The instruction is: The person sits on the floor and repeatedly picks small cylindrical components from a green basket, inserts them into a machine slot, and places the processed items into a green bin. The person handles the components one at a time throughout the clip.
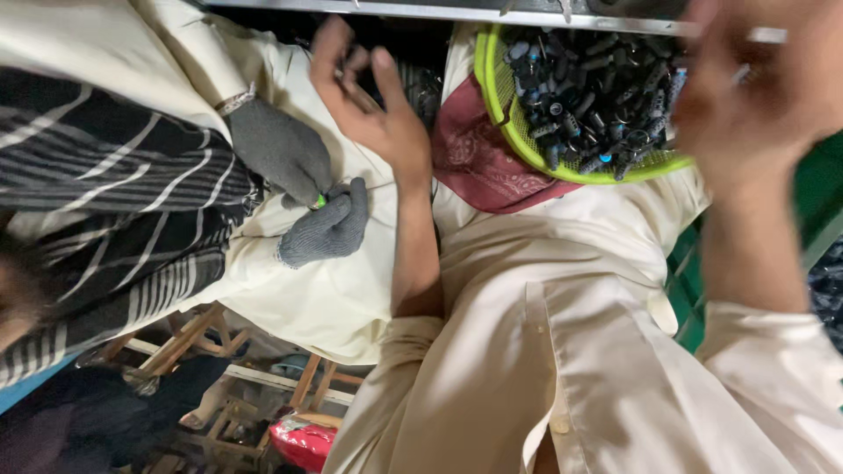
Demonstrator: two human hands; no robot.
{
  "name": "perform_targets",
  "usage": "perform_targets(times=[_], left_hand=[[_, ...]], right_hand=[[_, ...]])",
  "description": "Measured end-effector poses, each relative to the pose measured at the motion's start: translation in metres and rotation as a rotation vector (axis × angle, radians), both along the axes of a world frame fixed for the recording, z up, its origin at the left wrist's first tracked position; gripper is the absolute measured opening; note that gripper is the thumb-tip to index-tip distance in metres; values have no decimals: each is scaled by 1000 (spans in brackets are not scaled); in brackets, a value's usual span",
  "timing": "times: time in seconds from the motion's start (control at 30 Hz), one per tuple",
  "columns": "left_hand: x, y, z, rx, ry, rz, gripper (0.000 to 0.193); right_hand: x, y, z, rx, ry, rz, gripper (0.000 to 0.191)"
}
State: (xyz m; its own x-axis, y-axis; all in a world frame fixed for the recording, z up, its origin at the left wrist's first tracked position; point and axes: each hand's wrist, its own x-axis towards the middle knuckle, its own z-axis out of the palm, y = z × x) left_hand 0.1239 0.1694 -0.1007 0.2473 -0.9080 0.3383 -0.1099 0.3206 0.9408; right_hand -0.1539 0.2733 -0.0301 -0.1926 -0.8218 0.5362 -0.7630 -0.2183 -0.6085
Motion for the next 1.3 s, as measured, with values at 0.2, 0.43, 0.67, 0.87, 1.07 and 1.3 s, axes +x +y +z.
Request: perform_targets(times=[0.2,0.43,0.67,0.87,1.07,1.3], left_hand=[[-17,63,-8,203,80,-259,19],[-33,68,-8,269,133,-439,18],[-23,70,18,410,-81,-358,9],[-39,55,45,-58,-452,-594,34],[-51,62,40,238,-80,-674,18],[-51,58,42,-187,-272,-582,17]], right_hand=[[74,34,-50,333,-69,-17,19],[77,0,-85,350,33,82,39],[82,-20,-93,385,74,153,39],[91,14,-65,276,-376,140,35],[84,36,-60,236,-1112,136,14],[80,47,-59,215,-1593,101,25]])
